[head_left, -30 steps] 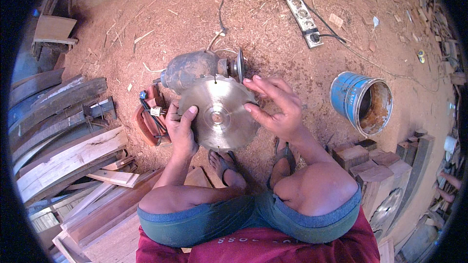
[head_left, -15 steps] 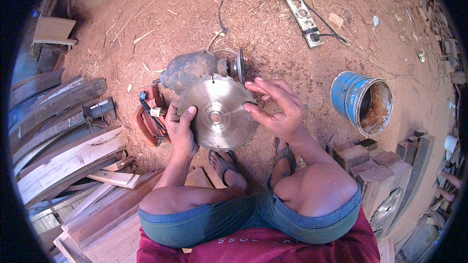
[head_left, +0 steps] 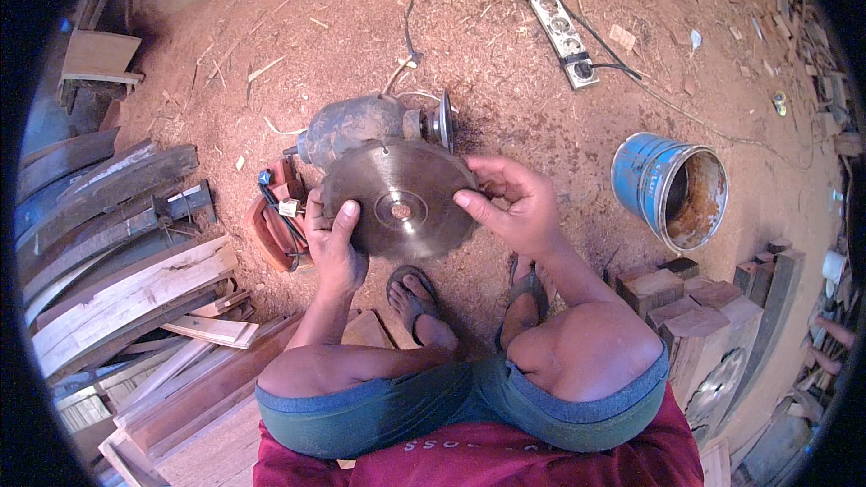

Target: The person holds and turns a circular saw blade by hand, observing different sides and the edge of the blade while sitting on the ground.

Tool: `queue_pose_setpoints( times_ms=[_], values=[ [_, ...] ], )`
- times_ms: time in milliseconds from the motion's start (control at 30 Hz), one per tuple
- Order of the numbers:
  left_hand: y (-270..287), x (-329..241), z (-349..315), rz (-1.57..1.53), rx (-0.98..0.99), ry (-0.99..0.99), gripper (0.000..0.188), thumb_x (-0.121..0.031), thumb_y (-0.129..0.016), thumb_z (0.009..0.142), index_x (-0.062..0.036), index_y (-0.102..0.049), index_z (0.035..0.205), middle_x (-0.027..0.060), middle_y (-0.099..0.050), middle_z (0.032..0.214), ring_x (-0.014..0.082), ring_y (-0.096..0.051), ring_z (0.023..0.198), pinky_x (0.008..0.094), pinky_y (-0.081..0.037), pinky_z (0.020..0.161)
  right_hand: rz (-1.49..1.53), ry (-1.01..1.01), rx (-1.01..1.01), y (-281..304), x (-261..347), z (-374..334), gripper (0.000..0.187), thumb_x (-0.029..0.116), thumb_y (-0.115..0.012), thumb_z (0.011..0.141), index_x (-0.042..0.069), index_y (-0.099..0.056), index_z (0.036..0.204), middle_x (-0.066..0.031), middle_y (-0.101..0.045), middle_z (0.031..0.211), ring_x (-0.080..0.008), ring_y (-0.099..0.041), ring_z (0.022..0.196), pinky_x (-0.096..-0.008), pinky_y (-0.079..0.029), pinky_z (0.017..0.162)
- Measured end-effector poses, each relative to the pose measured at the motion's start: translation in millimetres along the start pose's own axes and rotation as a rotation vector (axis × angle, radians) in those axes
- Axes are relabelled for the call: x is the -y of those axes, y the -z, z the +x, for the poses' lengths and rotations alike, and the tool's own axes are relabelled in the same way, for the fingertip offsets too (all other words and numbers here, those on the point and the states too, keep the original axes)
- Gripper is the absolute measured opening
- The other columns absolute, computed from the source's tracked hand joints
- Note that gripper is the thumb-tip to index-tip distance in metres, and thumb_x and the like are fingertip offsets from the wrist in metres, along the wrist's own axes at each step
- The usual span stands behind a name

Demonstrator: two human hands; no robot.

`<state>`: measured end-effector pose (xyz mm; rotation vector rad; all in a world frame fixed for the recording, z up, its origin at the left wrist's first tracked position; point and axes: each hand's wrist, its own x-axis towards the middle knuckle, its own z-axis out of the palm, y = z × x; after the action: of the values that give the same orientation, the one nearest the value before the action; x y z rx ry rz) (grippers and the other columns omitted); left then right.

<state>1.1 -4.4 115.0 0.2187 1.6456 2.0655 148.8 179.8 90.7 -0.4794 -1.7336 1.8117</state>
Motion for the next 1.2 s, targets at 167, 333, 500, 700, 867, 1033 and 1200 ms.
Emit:
queue_pose_setpoints(
  times_ms=[167,333,500,700,867,1033,1200],
  values=[
    [23.7,13.7,3.5,0.075,0.126,-0.068,0.036,-0.016,-0.074,0.087,-0.0050,-0.054,0.116,0.0075,-0.063,0.109,0.0215,-0.061,0.101,0.0394,-0.048,0.097,-0.041,0.153,0.083,9.6,15.1,5.6,0.026,-0.004,-0.077,0.079,-0.001,-0.068,0.103,-0.0119,-0.072,0.096,-0.0202,-0.069,0.085,-0.0294,-0.054,0.074],
    [22.6,17.4,9.6,0.001,0.265,-0.144,0.021,-0.002,-0.068,0.089,-0.0040,-0.054,0.104,0.0142,-0.065,0.106,0.0228,-0.063,0.100,0.0381,-0.048,0.095,-0.066,0.316,0.158,12.4,24.7,10.7,0.017,-0.006,-0.076,0.078,-0.001,-0.071,0.093,-0.0131,-0.072,0.091,-0.0235,-0.070,0.083,-0.0317,-0.055,0.071],
    [23.7,17.9,12.5,0.031,0.306,-0.206,0.019,-0.002,-0.067,0.089,-0.0034,-0.053,0.103,0.0154,-0.063,0.103,0.0276,-0.063,0.103,0.0415,-0.051,0.092,-0.082,0.368,0.156,13.1,25.1,12.8,0.020,-0.007,-0.077,0.076,0.000,-0.072,0.094,-0.0126,-0.072,0.091,-0.0229,-0.070,0.081,-0.0315,-0.055,0.069],
    [23.5,18.7,13.2,0.044,0.303,-0.214,0.019,-0.005,-0.068,0.090,-0.0042,-0.054,0.103,0.0147,-0.063,0.104,0.0284,-0.063,0.104,0.0410,-0.052,0.090,-0.086,0.393,0.170,12.4,29.1,14.7,0.021,-0.006,-0.077,0.075,0.001,-0.073,0.094,-0.0121,-0.072,0.090,-0.0219,-0.069,0.080,-0.0303,-0.054,0.066],
    [20.6,21.6,12.7,0.025,0.300,-0.156,0.018,-0.005,-0.068,0.091,-0.0040,-0.054,0.103,0.0143,-0.063,0.104,0.0282,-0.063,0.103,0.0410,-0.051,0.091,-0.110,0.412,0.168,13.1,29.0,16.0,0.021,-0.006,-0.078,0.075,0.001,-0.074,0.094,-0.0121,-0.071,0.089,-0.0214,-0.069,0.077,-0.0301,-0.053,0.063],
    [23.1,26.5,12.6,0.048,0.274,-0.128,0.018,-0.006,-0.069,0.090,-0.0029,-0.055,0.101,0.0134,-0.063,0.102,0.0266,-0.064,0.100,0.0400,-0.050,0.092,-0.122,0.398,0.156,12.1,26.6,15.0,0.021,-0.006,-0.078,0.075,0.000,-0.073,0.094,-0.0121,-0.071,0.088,-0.0211,-0.069,0.075,-0.0300,-0.053,0.061],
    [16.6,23.8,8.0,0.159,0.205,-0.006,0.023,-0.007,-0.070,0.090,-0.0039,-0.057,0.109,0.0055,-0.064,0.100,0.0157,-0.061,0.096,0.0320,-0.049,0.088,-0.123,0.286,0.105,12.5,21.8,10.6,0.019,-0.001,-0.077,0.079,-0.002,-0.072,0.098,-0.0123,-0.071,0.087,-0.0199,-0.069,0.077,-0.0284,-0.053,0.066]
  ],
)
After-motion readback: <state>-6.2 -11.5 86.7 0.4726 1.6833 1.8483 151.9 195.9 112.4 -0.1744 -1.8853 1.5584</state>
